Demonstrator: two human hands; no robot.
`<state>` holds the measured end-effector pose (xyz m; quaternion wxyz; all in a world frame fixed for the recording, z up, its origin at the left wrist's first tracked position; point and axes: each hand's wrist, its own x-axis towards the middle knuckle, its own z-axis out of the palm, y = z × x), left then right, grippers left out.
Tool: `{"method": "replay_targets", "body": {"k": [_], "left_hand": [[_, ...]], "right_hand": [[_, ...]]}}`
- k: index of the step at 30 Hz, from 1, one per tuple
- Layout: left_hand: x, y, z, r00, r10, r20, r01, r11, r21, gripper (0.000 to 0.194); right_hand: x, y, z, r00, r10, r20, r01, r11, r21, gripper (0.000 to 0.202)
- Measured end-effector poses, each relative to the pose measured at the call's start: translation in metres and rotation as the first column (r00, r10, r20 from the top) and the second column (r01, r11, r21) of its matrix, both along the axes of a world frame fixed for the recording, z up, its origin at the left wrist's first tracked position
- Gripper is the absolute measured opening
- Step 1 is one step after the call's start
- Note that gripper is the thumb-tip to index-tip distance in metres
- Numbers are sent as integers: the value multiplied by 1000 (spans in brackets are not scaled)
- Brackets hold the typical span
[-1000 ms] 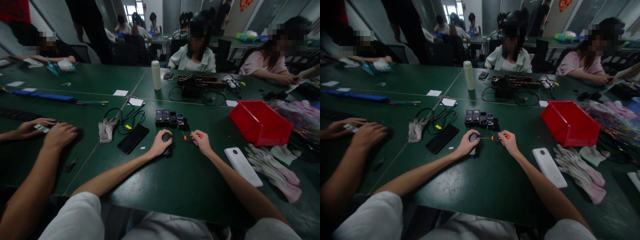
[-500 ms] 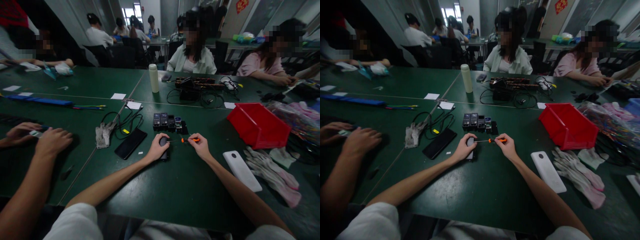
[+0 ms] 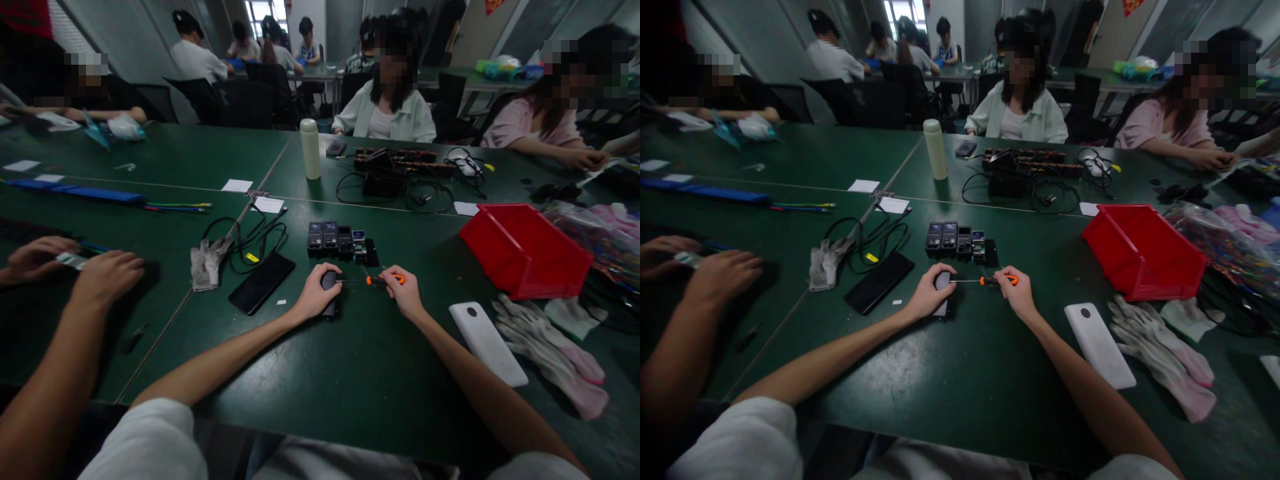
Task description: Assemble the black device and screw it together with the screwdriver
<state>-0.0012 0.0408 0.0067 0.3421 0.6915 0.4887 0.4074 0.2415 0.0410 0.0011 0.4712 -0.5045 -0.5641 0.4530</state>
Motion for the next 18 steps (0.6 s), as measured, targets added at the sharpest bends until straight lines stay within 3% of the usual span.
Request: {"method": "replay_targets", "body": {"k": [12,18], "left_hand": [[-1,0,-1,1000,2,-16,-2,1000,-3,22],[-2,0,-1,1000,-3,1,3,1000,-5,22]], "right_hand": [[-2,3,-5,993,-59,-106,71,990,118,23],[0,4,-4,995,14,-96,9,971,239,15]]}}
